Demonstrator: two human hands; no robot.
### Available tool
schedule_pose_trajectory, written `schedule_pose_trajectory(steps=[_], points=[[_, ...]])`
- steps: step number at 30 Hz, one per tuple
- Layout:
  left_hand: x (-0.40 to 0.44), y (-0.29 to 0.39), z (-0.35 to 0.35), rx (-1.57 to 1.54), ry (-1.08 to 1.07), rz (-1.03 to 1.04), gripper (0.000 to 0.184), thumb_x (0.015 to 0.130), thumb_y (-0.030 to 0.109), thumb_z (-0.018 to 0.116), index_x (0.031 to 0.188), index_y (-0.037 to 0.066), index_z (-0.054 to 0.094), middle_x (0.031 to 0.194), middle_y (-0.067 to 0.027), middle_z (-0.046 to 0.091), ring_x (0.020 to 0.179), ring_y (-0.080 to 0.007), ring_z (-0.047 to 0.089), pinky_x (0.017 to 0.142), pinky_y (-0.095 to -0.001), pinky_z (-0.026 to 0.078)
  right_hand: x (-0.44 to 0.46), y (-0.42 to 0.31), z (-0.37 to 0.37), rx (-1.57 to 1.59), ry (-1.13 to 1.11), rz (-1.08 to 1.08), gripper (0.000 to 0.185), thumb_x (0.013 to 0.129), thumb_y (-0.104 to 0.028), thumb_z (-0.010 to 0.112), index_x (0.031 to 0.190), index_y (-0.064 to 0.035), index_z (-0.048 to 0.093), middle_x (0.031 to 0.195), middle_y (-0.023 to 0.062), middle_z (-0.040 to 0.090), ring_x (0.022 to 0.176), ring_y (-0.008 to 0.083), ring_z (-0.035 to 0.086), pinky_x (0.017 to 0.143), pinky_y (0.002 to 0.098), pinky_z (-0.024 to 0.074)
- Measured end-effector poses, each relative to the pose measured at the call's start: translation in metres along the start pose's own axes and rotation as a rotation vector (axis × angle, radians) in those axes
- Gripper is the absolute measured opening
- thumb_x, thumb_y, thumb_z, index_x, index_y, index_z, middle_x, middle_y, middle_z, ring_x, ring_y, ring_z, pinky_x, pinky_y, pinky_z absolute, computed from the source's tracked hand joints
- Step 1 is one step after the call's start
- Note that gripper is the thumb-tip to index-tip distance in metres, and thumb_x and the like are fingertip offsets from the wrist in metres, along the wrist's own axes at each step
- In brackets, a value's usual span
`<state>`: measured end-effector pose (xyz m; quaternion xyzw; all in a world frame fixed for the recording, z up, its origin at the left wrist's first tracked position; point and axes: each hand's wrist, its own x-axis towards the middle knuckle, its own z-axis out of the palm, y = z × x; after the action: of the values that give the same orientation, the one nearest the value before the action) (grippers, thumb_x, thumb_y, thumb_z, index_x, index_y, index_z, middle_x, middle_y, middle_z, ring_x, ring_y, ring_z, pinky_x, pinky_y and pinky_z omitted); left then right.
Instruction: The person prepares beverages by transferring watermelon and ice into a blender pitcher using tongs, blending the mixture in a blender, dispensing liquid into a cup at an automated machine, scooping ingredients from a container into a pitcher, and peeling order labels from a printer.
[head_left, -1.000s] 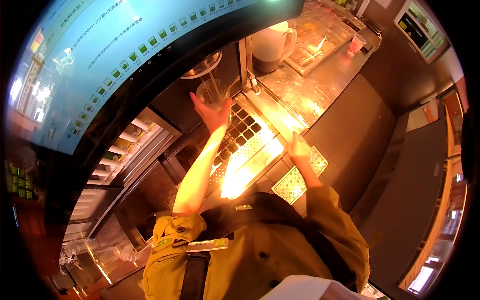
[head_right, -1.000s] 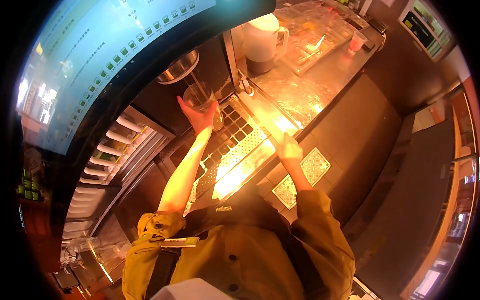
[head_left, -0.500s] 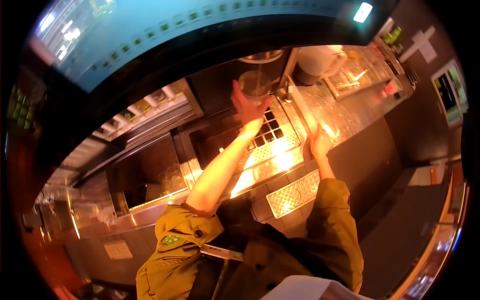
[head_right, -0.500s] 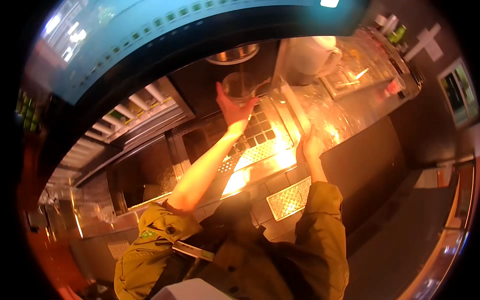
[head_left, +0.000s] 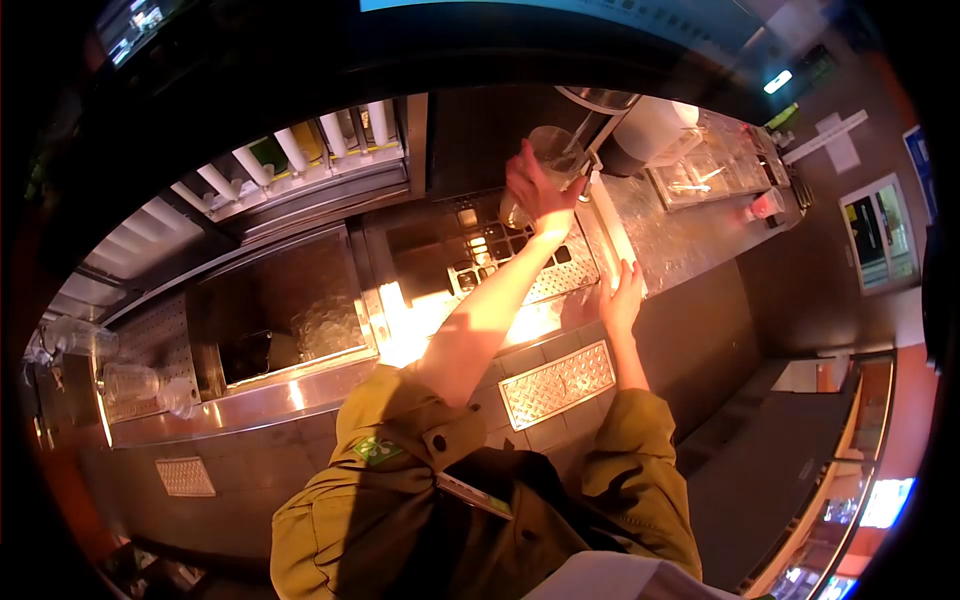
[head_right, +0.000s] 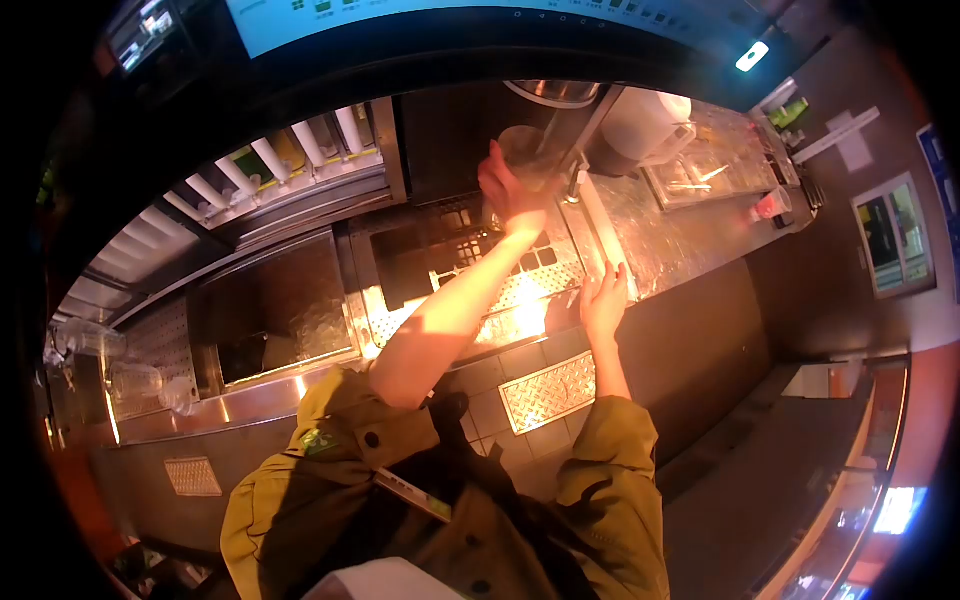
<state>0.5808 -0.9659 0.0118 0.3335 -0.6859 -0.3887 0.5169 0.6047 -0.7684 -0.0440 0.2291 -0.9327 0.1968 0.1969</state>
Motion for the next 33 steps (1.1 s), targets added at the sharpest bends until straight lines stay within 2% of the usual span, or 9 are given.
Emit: schedule_pose_trajectory(steps=[2, 5, 9, 15, 16, 19, 26, 30, 33], points=[[0.004, -0.005, -0.003, 0.04, -0.06, -0.013, 0.105, 0.05, 0.038, 0.077, 0.133, 0.013, 0.017, 0.118, -0.0187, 0.029, 0.107, -0.0356, 0.034, 0.088, -0.0436, 0.031, -0.015, -0.008, -0.008, 0.054, -0.01, 0.025, 0.045, 0.08, -0.021, 0.054, 0.116, 0.0027, 0.042, 0.121, 0.0287, 0.037, 0.11, 0.0413, 0.039, 0.091, 0.0426, 0.0337], [0.011, -0.009, -0.01, 0.052, -0.144, 0.018, 0.105, 0.051, 0.04, 0.076, 0.133, 0.011, 0.017, 0.115, -0.0201, 0.032, 0.104, -0.0356, 0.035, 0.087, -0.0433, 0.032, -0.036, -0.014, -0.013, 0.079, -0.02, 0.046, 0.043, 0.079, -0.018, 0.053, 0.115, 0.003, 0.042, 0.121, 0.0267, 0.037, 0.111, 0.0398, 0.039, 0.092, 0.041, 0.0338], [0.014, -0.008, -0.012, 0.025, -0.117, 0.055, 0.102, 0.049, 0.029, 0.078, 0.132, 0.011, 0.021, 0.111, -0.0198, 0.036, 0.101, -0.0354, 0.037, 0.085, -0.0454, 0.032, -0.06, -0.021, -0.011, 0.154, -0.041, 0.115, 0.042, 0.079, -0.017, 0.054, 0.115, 0.0014, 0.042, 0.122, 0.0242, 0.037, 0.111, 0.0387, 0.038, 0.092, 0.0405, 0.0334], [0.015, -0.006, -0.023, -0.024, -0.175, 0.078, 0.101, 0.048, 0.031, 0.077, 0.13, 0.008, 0.023, 0.109, -0.0212, 0.038, 0.1, -0.0371, 0.038, 0.086, -0.0446, 0.032, -0.087, -0.02, -0.009, 0.226, -0.029, 0.172, 0.04, 0.08, -0.017, 0.053, 0.114, 0.0007, 0.043, 0.122, 0.0227, 0.037, 0.112, 0.0367, 0.038, 0.093, 0.0393, 0.0329], [0.016, -0.001, -0.031, -0.03, -0.247, 0.034, 0.099, 0.054, 0.025, 0.076, 0.132, 0.01, 0.017, 0.115, -0.0204, 0.033, 0.107, -0.0382, 0.034, 0.091, -0.0434, 0.032, -0.09, -0.017, -0.008, 0.236, -0.028, 0.184, 0.04, 0.079, -0.017, 0.054, 0.114, 0.0004, 0.043, 0.122, 0.0222, 0.037, 0.112, 0.0363, 0.038, 0.093, 0.0391, 0.033], [0.017, -0.005, -0.038, -0.042, -0.269, 0.053, 0.1, 0.053, 0.025, 0.077, 0.132, 0.011, 0.017, 0.117, -0.0207, 0.032, 0.108, -0.0383, 0.033, 0.091, -0.0432, 0.031, -0.1, -0.006, -0.009, 0.266, -0.029, 0.227, 0.039, 0.079, -0.017, 0.054, 0.114, -0.0005, 0.044, 0.122, 0.0209, 0.038, 0.112, 0.0351, 0.038, 0.093, 0.0385, 0.0331], [0.016, 0.002, -0.023, -0.067, -0.283, 0.095, 0.102, 0.053, 0.025, 0.078, 0.132, 0.01, 0.016, 0.116, -0.0216, 0.032, 0.108, -0.0386, 0.032, 0.091, -0.045, 0.029, -0.109, 0.009, -0.004, 0.333, -0.025, 0.271, 0.039, 0.079, -0.017, 0.054, 0.113, -0.0011, 0.045, 0.121, 0.0198, 0.039, 0.111, 0.0347, 0.04, 0.092, 0.0382, 0.0339], [0.013, 0.0, -0.016, -0.037, -0.244, 0.075, 0.103, 0.053, 0.027, 0.079, 0.132, 0.01, 0.015, 0.116, -0.0216, 0.031, 0.106, -0.0389, 0.033, 0.088, -0.0439, 0.033, -0.128, 0.025, -0.001, 0.376, -0.032, 0.32, 0.038, 0.079, -0.016, 0.054, 0.112, -0.0007, 0.045, 0.119, 0.0204, 0.041, 0.11, 0.0352, 0.041, 0.092, 0.0382, 0.0342], [0.01, 0.002, -0.015, 0.025, -0.205, 0.049, 0.106, 0.051, 0.026, 0.08, 0.133, 0.011, 0.015, 0.116, -0.0206, 0.033, 0.106, -0.038, 0.035, 0.09, -0.042, 0.033, -0.141, 0.037, 0.004, 0.383, -0.025, 0.342, 0.037, 0.078, -0.015, 0.055, 0.111, -0.0001, 0.046, 0.118, 0.0203, 0.042, 0.109, 0.0354, 0.041, 0.092, 0.0387, 0.034]])
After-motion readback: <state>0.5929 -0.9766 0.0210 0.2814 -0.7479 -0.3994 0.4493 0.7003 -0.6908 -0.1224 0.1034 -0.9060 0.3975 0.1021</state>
